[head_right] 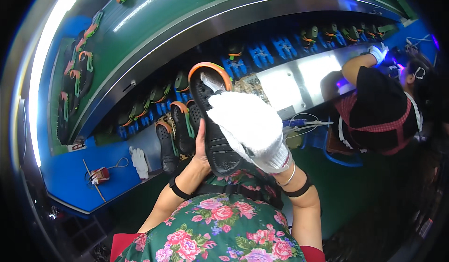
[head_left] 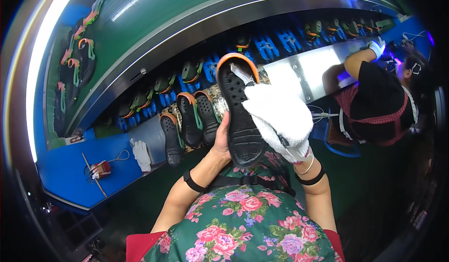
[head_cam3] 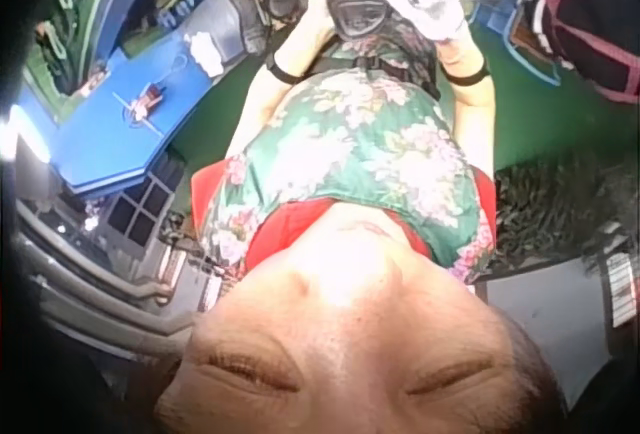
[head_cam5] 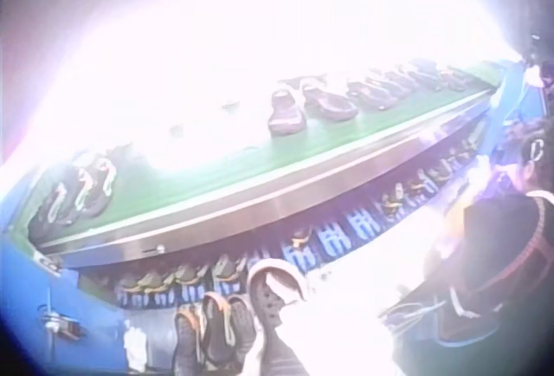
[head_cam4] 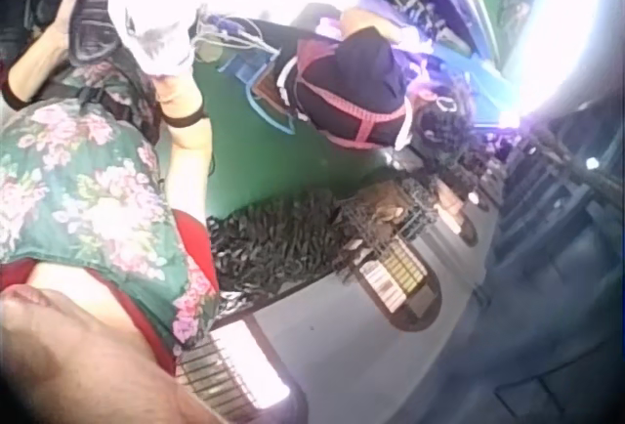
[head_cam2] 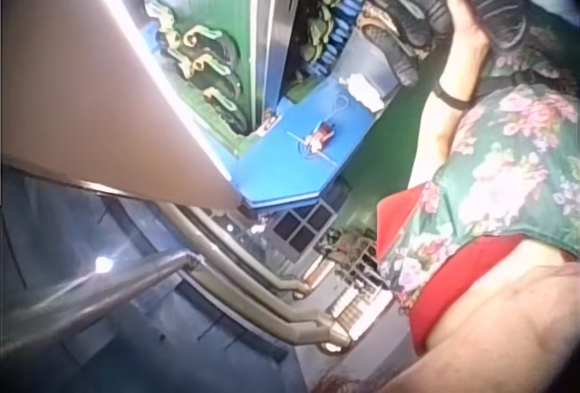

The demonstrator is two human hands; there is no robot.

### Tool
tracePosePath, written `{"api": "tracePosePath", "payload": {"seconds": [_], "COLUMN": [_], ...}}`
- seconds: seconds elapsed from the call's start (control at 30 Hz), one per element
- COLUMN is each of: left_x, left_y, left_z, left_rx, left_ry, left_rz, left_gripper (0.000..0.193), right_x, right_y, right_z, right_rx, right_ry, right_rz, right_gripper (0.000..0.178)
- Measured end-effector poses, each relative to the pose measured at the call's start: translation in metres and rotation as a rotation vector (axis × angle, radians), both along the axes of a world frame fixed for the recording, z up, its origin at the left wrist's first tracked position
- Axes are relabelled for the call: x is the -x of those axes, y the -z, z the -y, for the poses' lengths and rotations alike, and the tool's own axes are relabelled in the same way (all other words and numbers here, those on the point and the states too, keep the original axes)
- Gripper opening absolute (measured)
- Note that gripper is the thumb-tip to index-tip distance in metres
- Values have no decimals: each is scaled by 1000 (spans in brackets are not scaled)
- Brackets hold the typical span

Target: The worker is applying adhesive or primer to the bottom of shoe soles using a brush at a manufacturing station.

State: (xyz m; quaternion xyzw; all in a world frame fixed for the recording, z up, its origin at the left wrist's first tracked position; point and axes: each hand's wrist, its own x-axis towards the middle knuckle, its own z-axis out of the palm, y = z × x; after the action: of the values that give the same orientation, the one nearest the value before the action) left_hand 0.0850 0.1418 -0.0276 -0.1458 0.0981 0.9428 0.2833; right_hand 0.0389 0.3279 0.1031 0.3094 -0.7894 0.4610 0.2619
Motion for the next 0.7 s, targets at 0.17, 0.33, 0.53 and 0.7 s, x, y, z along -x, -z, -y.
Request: {"api": "tracePosePath", "payload": {"seconds": [0.17,0.33,0.53,0.7], "left_x": [2,3,18,33], "left_y": [-6,19,-2,-12], "left_z": [4,14,8,18], "left_rx": [-74,-265,126,301], "left_ry": [-4,-12,5,-21], "left_rz": [-96,-53,12,-72], "left_gripper": [68,79,84,92], "right_x": [-9,1,-5,8], "right_y": [7,12,26,25], "right_z": [13,12,19,16], "right_rx": [-88,72,-47,104], "right_ry": [-128,-65,-131,-89], "right_rz": [78,109,168,161], "right_gripper": [37,25,33,30]}}
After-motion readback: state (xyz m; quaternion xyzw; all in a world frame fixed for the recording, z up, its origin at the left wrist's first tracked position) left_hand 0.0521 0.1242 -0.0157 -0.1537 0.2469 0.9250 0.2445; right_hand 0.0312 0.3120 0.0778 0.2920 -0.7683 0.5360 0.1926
